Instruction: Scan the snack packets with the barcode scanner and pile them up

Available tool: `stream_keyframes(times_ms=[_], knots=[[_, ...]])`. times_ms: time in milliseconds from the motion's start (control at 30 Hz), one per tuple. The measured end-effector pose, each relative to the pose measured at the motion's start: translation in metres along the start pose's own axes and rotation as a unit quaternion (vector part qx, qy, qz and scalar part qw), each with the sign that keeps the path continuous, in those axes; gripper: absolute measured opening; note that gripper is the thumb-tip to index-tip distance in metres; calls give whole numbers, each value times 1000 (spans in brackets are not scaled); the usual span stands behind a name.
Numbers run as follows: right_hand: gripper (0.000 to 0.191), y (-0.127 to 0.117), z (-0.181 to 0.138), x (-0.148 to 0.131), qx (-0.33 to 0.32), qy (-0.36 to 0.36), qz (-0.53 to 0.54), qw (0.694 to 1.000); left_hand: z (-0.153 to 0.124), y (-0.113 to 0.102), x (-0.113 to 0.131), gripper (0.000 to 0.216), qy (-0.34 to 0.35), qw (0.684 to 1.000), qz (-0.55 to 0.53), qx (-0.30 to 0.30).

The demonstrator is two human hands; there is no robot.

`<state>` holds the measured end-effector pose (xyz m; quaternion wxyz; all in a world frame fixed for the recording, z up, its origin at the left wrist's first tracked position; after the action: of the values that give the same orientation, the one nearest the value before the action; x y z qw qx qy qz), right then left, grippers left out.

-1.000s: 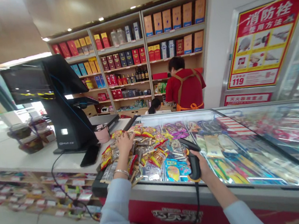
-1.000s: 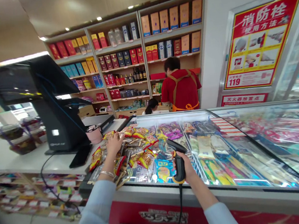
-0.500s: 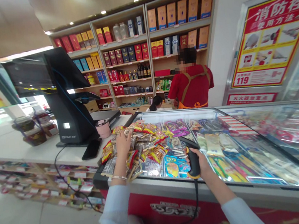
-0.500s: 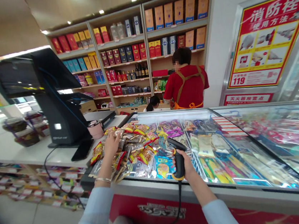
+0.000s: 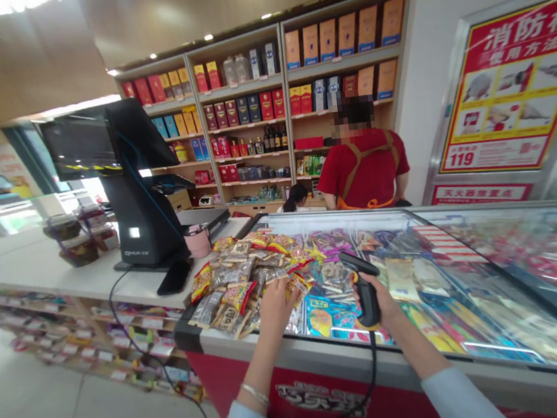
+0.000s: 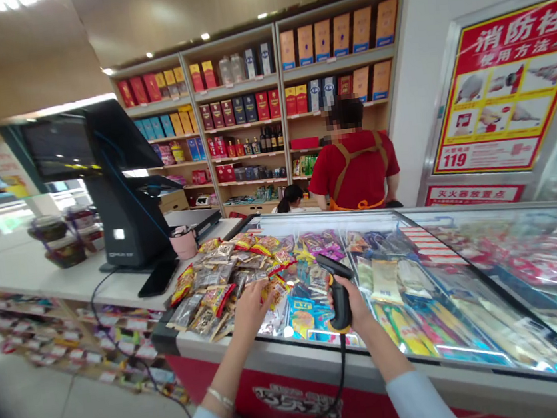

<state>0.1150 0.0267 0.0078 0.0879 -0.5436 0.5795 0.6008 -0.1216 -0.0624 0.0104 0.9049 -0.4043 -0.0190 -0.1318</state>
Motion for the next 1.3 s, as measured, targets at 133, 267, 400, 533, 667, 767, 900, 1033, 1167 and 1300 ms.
stream_keyframes(times_ms=[133, 267, 400, 533, 667, 767, 900, 1033, 1167, 1300], knots=[[25, -8, 11, -25, -61, -14, -13, 998, 1, 14, 13, 46, -24, 996, 81, -32], [25, -12, 21, -31, -70, -34, -22, 997, 3, 22, 20, 49, -60, 991, 119, -28], [29, -7, 20, -24, -78, -47, -31, 995, 10, 20, 20, 42, -84, 988, 97, -86], [29, 0, 14, -22, -82, -39, -48, 995, 16, 15, 20, 50, -112, 979, 59, -160], [27, -2, 9, -23, -62, -49, -44, 996, 15, 13, 25, 60, -141, 975, 27, -171], [25, -9, 4, -22, -36, -57, -24, 997, 12, 12, 30, 56, -150, 973, 1, -175], [25, -16, 2, -19, -18, -40, -10, 999, 27, 19, 35, 64, -141, 983, -30, -115], [27, -15, 3, -20, -30, -51, -4, 998, 59, 39, 34, 71, -124, 989, -81, -12], [32, -12, 2, -21, -51, -78, -21, 995, 76, 54, 32, 70, -145, 982, -107, 57], [32, -8, -2, -18, -59, -91, -83, 991, 70, 49, 35, 81, -143, 981, -89, 98]])
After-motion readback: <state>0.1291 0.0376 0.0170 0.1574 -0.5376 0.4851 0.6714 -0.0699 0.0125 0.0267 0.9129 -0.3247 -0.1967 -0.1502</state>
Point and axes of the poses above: each hand's wrist, its own z-axis towards the middle knuckle, its own y-axis out of the palm, x = y × z, the point moved 2 cm from there along z, towards the middle knuckle, and after that the axes turned 15 degrees about y, right-handed, at the moved point
